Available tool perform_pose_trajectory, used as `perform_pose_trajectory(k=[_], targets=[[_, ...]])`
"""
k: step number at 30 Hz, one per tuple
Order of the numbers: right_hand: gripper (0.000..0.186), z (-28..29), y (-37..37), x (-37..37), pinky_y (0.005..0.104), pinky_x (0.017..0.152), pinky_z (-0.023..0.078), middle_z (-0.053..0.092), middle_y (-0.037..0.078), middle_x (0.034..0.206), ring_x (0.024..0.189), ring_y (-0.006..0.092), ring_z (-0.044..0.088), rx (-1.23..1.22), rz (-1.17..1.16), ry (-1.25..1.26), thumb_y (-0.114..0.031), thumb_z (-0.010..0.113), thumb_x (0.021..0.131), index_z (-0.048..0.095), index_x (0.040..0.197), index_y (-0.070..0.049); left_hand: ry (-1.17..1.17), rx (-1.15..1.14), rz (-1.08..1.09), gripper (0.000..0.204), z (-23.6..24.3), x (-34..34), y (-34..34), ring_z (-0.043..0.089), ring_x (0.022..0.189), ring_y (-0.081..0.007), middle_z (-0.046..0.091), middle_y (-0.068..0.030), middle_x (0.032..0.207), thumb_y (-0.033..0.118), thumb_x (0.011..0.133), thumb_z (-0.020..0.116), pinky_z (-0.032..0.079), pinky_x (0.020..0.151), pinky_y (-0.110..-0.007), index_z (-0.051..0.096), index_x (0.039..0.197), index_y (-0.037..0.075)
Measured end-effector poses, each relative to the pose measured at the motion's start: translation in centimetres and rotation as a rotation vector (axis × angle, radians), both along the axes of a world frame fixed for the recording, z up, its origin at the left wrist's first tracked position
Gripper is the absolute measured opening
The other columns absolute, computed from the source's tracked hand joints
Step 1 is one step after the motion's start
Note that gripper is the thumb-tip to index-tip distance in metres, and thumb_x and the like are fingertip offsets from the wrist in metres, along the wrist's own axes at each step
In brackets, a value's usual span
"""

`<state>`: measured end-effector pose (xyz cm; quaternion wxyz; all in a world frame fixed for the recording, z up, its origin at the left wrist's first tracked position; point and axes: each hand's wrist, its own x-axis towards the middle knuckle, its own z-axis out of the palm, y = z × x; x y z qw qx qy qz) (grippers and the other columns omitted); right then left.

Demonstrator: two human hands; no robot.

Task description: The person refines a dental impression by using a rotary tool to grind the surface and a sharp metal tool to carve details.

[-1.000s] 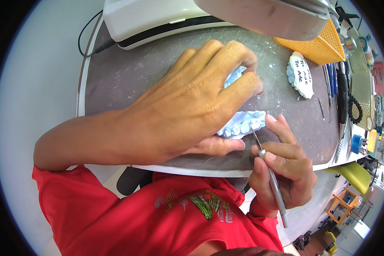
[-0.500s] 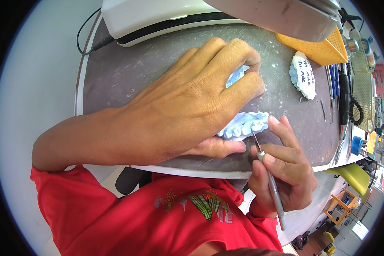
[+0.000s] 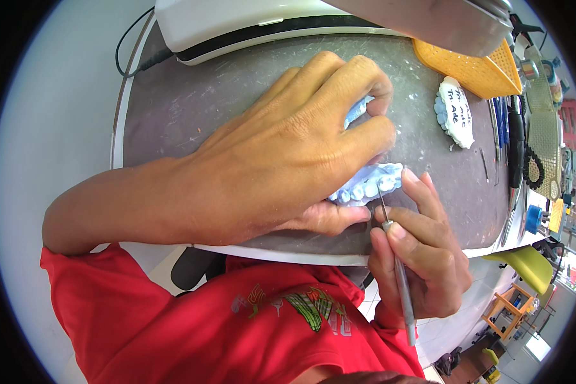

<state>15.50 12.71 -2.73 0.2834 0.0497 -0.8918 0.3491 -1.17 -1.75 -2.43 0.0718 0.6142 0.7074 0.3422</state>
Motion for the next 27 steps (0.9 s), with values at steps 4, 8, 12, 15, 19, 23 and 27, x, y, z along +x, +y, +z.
perform_pose_trajectory(k=[4, 8, 12, 15, 19, 23, 27], targets=[[0.018, 0.13, -0.31, 0.06, 0.0619, 0.099, 0.048, 0.071, 0.019, 0.086, 0.106, 0.0469, 0.067, 0.054, -0.02, -0.029, 0.002, 0.071, 0.086, 0.058, 0.097, -0.001, -0.003, -0.023, 0.039, 0.046, 0.28, 0.27, -0.08, 0.044, 0.112, -0.0332, 0.043, -0.0132, 0.123, 0.021, 0.066, 0.086, 0.039, 0.094, -0.043, 0.058, 0.1, 0.009], [0.014, -0.01, 0.39, 0.37, 0.0628, 0.1, 0.046, 0.07, 0.018, 0.081, 0.107, 0.048, 0.067, -0.183, 0.032, 0.04, -0.002, 0.068, 0.088, 0.056, 0.094, -0.002, -0.019, -0.048, 0.039, 0.047, 0.53, 0.26, -0.04, 0.044, 0.113, -0.0338, 0.044, -0.0133, 0.124, 0.021, 0.064, 0.087, 0.039, 0.095, -0.043, 0.058, 0.099, 0.01], [0.014, -0.16, 0.47, 0.1, 0.0639, 0.101, 0.045, 0.069, 0.018, 0.077, 0.104, 0.0482, 0.068, -0.099, 0.031, 0.021, -0.002, 0.068, 0.087, 0.055, 0.093, -0.002, -0.012, -0.043, 0.033, 0.047, 0.37, 0.17, -0.07, 0.044, 0.115, -0.0341, 0.044, -0.0133, 0.126, 0.022, 0.064, 0.088, 0.039, 0.096, -0.044, 0.058, 0.099, 0.011], [0.015, -0.16, 0.3, 0.01, 0.0643, 0.102, 0.044, 0.069, 0.017, 0.075, 0.101, 0.0474, 0.069, -0.074, 0.009, 0.022, -0.001, 0.069, 0.086, 0.056, 0.092, -0.002, -0.009, -0.043, 0.029, 0.046, 0.29, 0.17, -0.08, 0.044, 0.116, -0.0341, 0.044, -0.0133, 0.126, 0.023, 0.065, 0.088, 0.038, 0.096, -0.044, 0.058, 0.099, 0.011], [0.016, -0.03, 0.05, -0.16, 0.0642, 0.101, 0.045, 0.069, 0.017, 0.075, 0.1, 0.0466, 0.07, -0.043, -0.007, 0.012, -0.001, 0.071, 0.084, 0.056, 0.09, -0.002, -0.009, -0.042, 0.032, 0.047, 0.23, 0.18, -0.14, 0.044, 0.115, -0.0341, 0.043, -0.0134, 0.126, 0.023, 0.065, 0.087, 0.038, 0.096, -0.044, 0.058, 0.099, 0.01], [0.016, 0.09, 0.07, -0.34, 0.0635, 0.098, 0.048, 0.069, 0.017, 0.073, 0.097, 0.0463, 0.071, -0.015, -0.015, 0.032, -0.001, 0.071, 0.084, 0.055, 0.087, -0.002, -0.007, -0.04, 0.034, 0.046, 0.35, 0.28, -0.06, 0.044, 0.114, -0.034, 0.043, -0.0136, 0.126, 0.023, 0.065, 0.087, 0.039, 0.095, -0.044, 0.058, 0.099, 0.01], [0.016, -0.02, 0.08, -0.36, 0.0636, 0.096, 0.049, 0.068, 0.017, 0.071, 0.095, 0.0463, 0.071, 0.003, -0.009, 0.043, -0.001, 0.071, 0.083, 0.055, 0.084, -0.002, -0.01, -0.023, 0.029, 0.045, 0.21, 0.29, 0.0, 0.044, 0.111, -0.0338, 0.043, -0.0139, 0.125, 0.022, 0.066, 0.086, 0.039, 0.094, -0.043, 0.057, 0.098, 0.009]])
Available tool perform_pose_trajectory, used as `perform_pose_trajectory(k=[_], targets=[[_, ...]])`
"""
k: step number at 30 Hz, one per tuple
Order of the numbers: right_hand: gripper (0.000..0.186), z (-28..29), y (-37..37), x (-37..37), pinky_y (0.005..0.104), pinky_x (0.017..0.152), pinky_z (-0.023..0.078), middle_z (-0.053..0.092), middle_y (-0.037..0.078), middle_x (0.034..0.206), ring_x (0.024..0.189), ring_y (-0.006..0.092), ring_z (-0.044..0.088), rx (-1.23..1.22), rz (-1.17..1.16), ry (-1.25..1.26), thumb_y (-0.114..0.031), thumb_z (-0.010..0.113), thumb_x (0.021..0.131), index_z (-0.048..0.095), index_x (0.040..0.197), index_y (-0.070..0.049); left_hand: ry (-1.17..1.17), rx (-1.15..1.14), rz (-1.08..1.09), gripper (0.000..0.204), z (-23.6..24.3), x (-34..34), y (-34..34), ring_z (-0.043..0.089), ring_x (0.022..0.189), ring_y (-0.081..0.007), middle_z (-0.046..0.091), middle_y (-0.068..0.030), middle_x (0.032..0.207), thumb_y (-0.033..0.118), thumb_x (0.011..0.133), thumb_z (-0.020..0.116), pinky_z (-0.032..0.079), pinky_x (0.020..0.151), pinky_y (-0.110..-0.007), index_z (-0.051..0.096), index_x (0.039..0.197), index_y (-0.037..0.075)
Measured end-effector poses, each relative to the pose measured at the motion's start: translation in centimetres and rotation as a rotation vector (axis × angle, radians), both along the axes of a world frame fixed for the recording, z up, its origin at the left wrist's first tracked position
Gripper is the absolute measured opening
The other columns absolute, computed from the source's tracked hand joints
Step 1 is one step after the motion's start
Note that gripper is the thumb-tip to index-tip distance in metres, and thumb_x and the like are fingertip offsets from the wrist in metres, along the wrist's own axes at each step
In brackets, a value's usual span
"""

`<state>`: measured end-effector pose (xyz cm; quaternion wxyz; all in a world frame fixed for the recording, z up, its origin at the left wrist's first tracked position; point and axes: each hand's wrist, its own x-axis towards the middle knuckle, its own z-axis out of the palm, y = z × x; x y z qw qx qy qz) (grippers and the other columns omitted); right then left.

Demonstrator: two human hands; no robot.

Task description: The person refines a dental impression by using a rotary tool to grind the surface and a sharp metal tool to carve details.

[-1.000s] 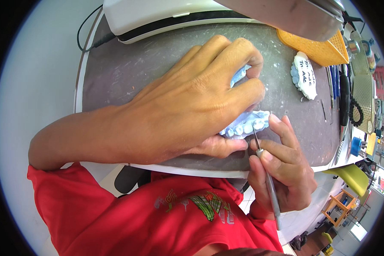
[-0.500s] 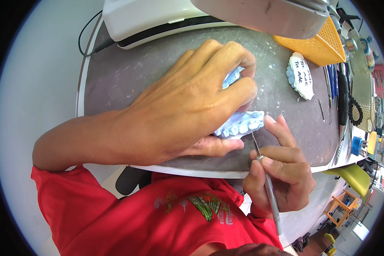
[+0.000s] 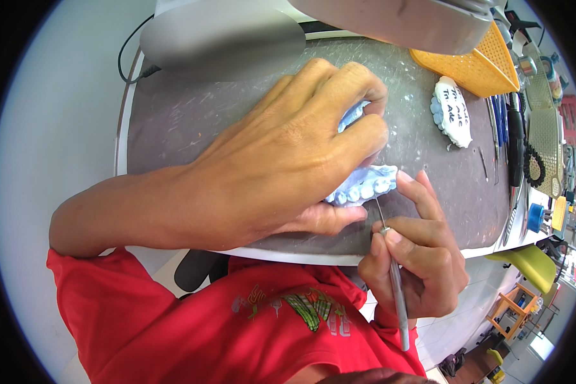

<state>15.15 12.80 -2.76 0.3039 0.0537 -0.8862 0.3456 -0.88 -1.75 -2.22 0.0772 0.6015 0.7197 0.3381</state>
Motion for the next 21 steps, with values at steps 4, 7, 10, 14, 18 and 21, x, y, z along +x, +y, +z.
perform_pose_trajectory(k=[4, 7, 10, 14, 18, 21], targets=[[0.017, 0.0, 0.0, 0.2, 0.0642, 0.095, 0.05, 0.068, 0.017, 0.07, 0.094, 0.0467, 0.071, 0.012, -0.006, 0.031, -0.001, 0.071, 0.084, 0.054, 0.081, -0.002, -0.01, 0.019, 0.006, 0.044, 0.0, 0.1, -0.1, 0.044, 0.111, -0.0338, 0.044, -0.0147, 0.126, 0.021, 0.068, 0.085, 0.04, 0.092, -0.042, 0.056, 0.098, 0.008], [0.016, 0.0, 0.5, 1.0, 0.0648, 0.098, 0.047, 0.067, 0.016, 0.071, 0.097, 0.0463, 0.071, 0.024, 0.025, -0.054, -0.003, 0.069, 0.086, 0.054, 0.085, -0.002, -0.006, 0.004, 0.003, 0.045, 0.1, -0.1, -0.2, 0.045, 0.117, -0.0354, 0.044, -0.0159, 0.132, 0.024, 0.07, 0.086, 0.041, 0.096, -0.042, 0.057, 0.1, 0.007], [0.024, -0.5, 0.7, 1.0, 0.0581, 0.097, 0.051, 0.07, 0.014, 0.082, 0.1, 0.0395, 0.072, -0.078, -0.029, 0.054, 0.005, 0.073, 0.077, 0.056, 0.092, -0.003, -0.013, 0.074, -0.014, 0.05, 0.0, -0.4, -0.3, 0.043, 0.128, -0.0369, 0.04, -0.0173, 0.143, 0.029, 0.071, 0.087, 0.041, 0.102, -0.044, 0.06, 0.107, 0.006], [0.026, -0.9, 0.9, 1.6, 0.0568, 0.096, 0.052, 0.07, 0.015, 0.081, 0.096, 0.0364, 0.073, -0.222, -0.098, 0.105, 0.005, 0.074, 0.077, 0.057, 0.095, -0.002, 0.018, 0.083, 0.053, 0.056, 1.0, -0.2, -0.6, 0.042, 0.135, -0.0375, 0.041, -0.0187, 0.146, 0.031, 0.071, 0.087, 0.04, 0.105, -0.046, 0.061, 0.114, 0.007], [0.033, 1.2, 2.2, 2.6, 0.0406, 0.08, 0.058, 0.07, 0.015, 0.084, 0.082, 0.0266, 0.071, -0.142, -0.125, -0.019, -0.001, 0.082, 0.076, 0.066, 0.105, -0.001, 0.152, 0.058, 0.002, 0.049, 1.6, 0.5, -2.1, 0.052, 0.125, -0.0383, 0.062, -0.0147, 0.123, 0.025, 0.073, 0.085, 0.042, 0.103, -0.048, 0.066, 0.114, 0.006], [0.041, 1.3, 2.1, 1.2, 0.0295, 0.063, 0.052, 0.069, 0.015, 0.09, 0.074, 0.0213, 0.065, -0.01, -0.15, -0.091, -0.007, 0.085, 0.073, 0.072, 0.113, -0.005, 0.233, 0.1, -0.013, 0.041, 1.2, 1.1, -1.9, 0.062, 0.114, -0.0365, 0.071, -0.0104, 0.105, 0.013, 0.074, 0.082, 0.049, 0.098, -0.045, 0.069, 0.111, 0.003]])
